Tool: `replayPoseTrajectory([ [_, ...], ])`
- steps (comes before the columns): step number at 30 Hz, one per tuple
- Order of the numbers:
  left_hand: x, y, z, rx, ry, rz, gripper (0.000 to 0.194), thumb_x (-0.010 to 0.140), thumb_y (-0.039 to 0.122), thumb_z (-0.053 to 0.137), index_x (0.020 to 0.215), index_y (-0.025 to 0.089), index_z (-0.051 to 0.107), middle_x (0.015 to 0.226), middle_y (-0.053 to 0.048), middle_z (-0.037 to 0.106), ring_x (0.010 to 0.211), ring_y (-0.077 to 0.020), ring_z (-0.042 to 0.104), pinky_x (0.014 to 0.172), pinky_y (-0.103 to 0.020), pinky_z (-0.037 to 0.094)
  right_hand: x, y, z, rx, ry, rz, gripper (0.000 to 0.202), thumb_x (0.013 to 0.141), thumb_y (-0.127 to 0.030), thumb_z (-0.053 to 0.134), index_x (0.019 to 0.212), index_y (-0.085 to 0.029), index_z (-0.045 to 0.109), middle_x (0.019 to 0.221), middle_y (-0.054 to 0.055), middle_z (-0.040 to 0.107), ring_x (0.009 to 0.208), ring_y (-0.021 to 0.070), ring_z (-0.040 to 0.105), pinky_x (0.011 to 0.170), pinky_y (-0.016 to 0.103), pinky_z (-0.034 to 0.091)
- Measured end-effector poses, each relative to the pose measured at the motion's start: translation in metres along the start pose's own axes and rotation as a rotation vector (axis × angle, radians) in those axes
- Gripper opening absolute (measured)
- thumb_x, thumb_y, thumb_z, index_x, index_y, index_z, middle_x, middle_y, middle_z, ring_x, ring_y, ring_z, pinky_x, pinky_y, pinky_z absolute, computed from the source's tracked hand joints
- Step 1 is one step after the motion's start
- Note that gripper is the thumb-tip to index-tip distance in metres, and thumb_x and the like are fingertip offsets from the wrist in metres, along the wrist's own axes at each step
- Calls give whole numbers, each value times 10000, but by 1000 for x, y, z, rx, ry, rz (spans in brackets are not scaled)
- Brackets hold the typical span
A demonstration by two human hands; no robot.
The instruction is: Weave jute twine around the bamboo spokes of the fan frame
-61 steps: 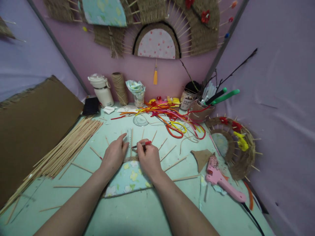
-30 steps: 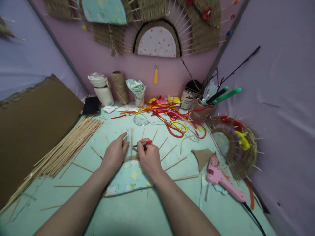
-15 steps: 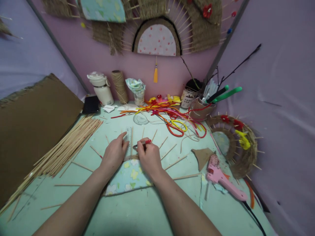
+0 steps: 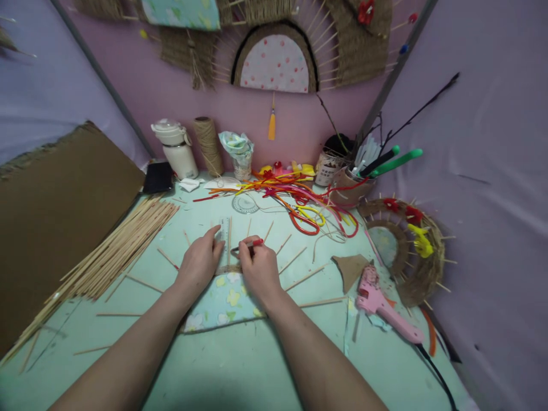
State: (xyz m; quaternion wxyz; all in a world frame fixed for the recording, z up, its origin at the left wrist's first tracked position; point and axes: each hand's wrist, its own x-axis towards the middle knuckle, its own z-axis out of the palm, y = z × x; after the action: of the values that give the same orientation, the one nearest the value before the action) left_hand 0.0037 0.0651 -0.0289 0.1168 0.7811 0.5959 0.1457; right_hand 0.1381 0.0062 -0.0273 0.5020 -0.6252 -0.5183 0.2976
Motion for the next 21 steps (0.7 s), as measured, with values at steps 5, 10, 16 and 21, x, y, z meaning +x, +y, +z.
replayPoseTrajectory([
  [5, 1, -1, 1, 15, -5, 0, 456, 898, 277, 407, 1326, 124, 441, 934, -131, 663, 944, -275, 603, 807, -370, 445, 0, -1, 0, 40, -5, -16, 298, 892, -348, 436, 703, -172, 585, 706, 20, 642, 599, 138, 602, 587, 222, 423],
  [10, 0, -2, 1, 9, 11, 13, 457, 896, 278, 409, 1322, 117, 443, 931, -130, 666, 941, -267, 604, 802, -361, 448, 0, -1, 0, 0, 5, 9, 323, 885, -349, 441, 665, -170, 595, 672, 23, 647, 578, 142, 594, 567, 226, 415],
  [16, 0, -1, 1, 4, 5, 10, 454, 893, 270, 419, 1320, 118, 446, 946, -127, 668, 955, -259, 602, 816, -355, 445, 0, 0, 0, 7, 11, -15, 323, 887, -360, 446, 686, -167, 610, 708, 25, 663, 596, 140, 606, 577, 223, 418],
  [21, 0, -1, 1, 8, 11, 14, 453, 895, 264, 412, 1321, 113, 444, 947, -130, 666, 965, -262, 600, 822, -358, 443, 0, 1, 0, -9, 10, -3, 331, 890, -370, 441, 686, -168, 606, 693, 25, 666, 571, 139, 601, 575, 228, 419],
])
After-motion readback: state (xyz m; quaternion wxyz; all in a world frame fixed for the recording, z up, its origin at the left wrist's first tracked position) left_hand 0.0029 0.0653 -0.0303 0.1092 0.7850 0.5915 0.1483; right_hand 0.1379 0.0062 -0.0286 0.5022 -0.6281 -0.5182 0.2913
